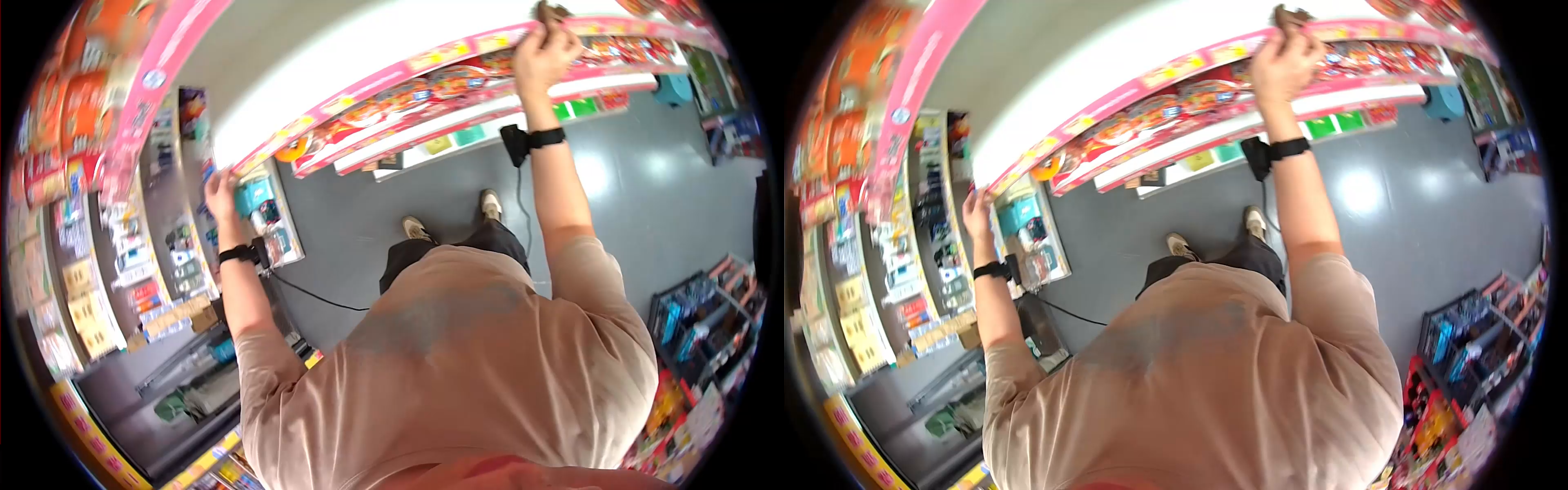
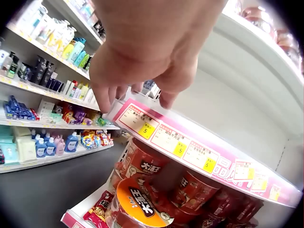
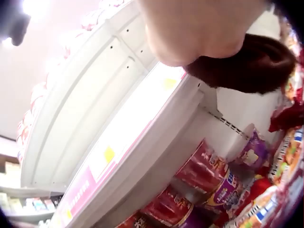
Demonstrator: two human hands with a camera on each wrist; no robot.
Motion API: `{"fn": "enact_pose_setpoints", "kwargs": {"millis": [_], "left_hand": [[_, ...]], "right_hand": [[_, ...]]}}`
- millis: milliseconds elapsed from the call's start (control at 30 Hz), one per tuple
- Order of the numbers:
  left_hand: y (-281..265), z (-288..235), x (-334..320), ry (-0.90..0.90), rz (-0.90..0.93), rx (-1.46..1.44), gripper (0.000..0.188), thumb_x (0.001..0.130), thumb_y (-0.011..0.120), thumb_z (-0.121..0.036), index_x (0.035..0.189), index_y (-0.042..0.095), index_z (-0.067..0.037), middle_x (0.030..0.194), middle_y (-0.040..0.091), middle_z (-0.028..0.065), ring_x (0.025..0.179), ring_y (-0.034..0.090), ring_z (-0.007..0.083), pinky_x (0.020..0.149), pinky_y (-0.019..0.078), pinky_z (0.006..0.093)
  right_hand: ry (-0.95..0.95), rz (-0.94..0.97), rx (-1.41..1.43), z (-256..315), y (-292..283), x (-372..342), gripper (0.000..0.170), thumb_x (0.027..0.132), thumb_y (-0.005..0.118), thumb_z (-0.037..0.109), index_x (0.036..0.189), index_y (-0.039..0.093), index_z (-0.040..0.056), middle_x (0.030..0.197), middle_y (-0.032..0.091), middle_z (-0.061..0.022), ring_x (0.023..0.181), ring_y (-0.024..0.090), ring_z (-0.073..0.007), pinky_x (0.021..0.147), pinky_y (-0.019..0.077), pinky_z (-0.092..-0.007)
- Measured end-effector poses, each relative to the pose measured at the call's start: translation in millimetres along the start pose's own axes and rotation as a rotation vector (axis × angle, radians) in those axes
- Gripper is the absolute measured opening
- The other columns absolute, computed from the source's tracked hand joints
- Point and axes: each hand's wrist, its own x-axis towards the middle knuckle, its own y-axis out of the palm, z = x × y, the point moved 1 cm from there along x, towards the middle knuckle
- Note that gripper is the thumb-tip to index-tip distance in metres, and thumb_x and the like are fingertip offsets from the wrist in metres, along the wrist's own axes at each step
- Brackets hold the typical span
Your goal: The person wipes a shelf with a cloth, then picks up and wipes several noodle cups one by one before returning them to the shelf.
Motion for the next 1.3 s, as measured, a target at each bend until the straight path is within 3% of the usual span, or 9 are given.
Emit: {"fn": "enact_pose_setpoints", "kwargs": {"millis": [367,433,633,767,933,1033,1167,1233,1300], "left_hand": [[-28.8,9.9,0.9,0.07,0.227,-0.092,0.054,0.101,0.061,-0.031,0.144,0.051,-0.001,0.142,0.055,0.0129,0.124,0.056,0.0209,0.103,0.0466,0.0336],[-30.1,7.6,-3.2,0.231,0.186,0.083,0.049,0.097,0.066,-0.025,0.141,0.056,-0.006,0.106,0.072,0.0084,0.091,0.063,0.0098,0.086,0.0481,0.0242],[-29.4,-10.7,-12.9,0.386,0.195,0.386,0.06,0.092,0.072,-0.033,0.14,0.056,-0.001,0.086,0.067,0.0078,0.072,0.06,0.0109,0.068,0.0494,0.026],[-30.4,-13.0,-13.7,0.471,0.194,0.478,0.063,0.09,0.074,-0.034,0.139,0.056,0.002,0.08,0.06,0.0079,0.068,0.057,0.0143,0.068,0.0499,0.0295],[-31.5,-2.1,-7.7,0.511,0.21,0.352,0.059,0.091,0.073,-0.03,0.137,0.056,0.003,0.092,0.062,0.0116,0.072,0.059,0.0165,0.07,0.0517,0.0305],[-28.2,-10.5,-14.6,0.522,0.186,0.439,0.059,0.092,0.073,-0.03,0.137,0.056,0.003,0.096,0.064,0.0132,0.074,0.061,0.0166,0.072,0.053,0.0308],[-24.4,-2.5,-12.2,0.569,0.163,0.351,0.057,0.092,0.073,-0.028,0.137,0.057,0.003,0.095,0.064,0.0135,0.078,0.065,0.0179,0.072,0.0533,0.0319],[-29.3,-1.5,-13.6,0.523,0.235,0.44,0.053,0.097,0.068,-0.023,0.141,0.053,0.002,0.114,0.069,0.0188,0.092,0.07,0.0186,0.079,0.0539,0.0274],[-34.3,1.3,-5.2,0.499,0.271,0.429,0.052,0.096,0.069,-0.021,0.14,0.054,0.002,0.119,0.067,0.0193,0.093,0.07,0.0186,0.079,0.0539,0.0271]], "right_hand": [[-0.059,0.096,0.055,182.5,35.7,-180.2,0.023,0.092,0.063,0.017,0.104,0.06,-0.0022,0.113,0.051,-0.0247,0.094,0.059,-0.0412,0.077,0.0523,-0.0491],[-0.074,0.082,0.063,208.6,45.4,-212.6,0.025,0.093,0.062,0.018,0.108,0.059,-0.0027,0.111,0.05,-0.0242,0.091,0.059,-0.0397,0.075,0.0525,-0.0478],[-0.253,0.154,0.123,272.8,51.2,-280.5,0.027,0.093,0.064,0.021,0.112,0.063,0.0024,0.107,0.053,-0.0207,0.095,0.058,-0.0357,0.072,0.0537,-0.0455],[-0.289,0.246,0.088,256.5,37.2,-248.9,0.018,0.088,0.073,0.024,0.092,0.067,0.007,0.099,0.059,-0.016,0.078,0.061,-0.0342,0.064,0.0525,-0.0431],[-0.12,-0.113,0.015,168.4,34.5,-164.6,0.019,0.094,0.066,0.022,0.09,0.064,0.0038,0.102,0.056,-0.0205,0.086,0.062,-0.0393,0.067,0.0534,-0.0458],[-0.042,-0.127,0.026,194.1,48.3,-193.4,0.021,0.095,0.063,0.021,0.09,0.061,0.0015,0.102,0.055,-0.0206,0.083,0.057,-0.038,0.069,0.0484,-0.0475],[-0.382,0.086,0.241,280.9,67.4,-302.6,0.011,0.081,0.071,0.01,0.086,0.063,0.0064,0.089,0.06,-0.0118,0.073,0.059,-0.0277,0.062,0.0469,-0.0412],[-0.379,0.125,0.259,312.4,54.3,-305.4,0.009,0.08,0.073,0.009,0.082,0.064,0.0083,0.09,0.061,-0.009,0.068,0.06,-0.0252,0.061,0.0485,-0.0392],[-0.451,0.219,0.326,287.4,55.5,-294.4,0.012,0.078,0.076,0.009,0.083,0.065,0.0085,0.085,0.063,-0.0096,0.079,0.063,-0.0282,0.066,0.0503,-0.0403]]}}
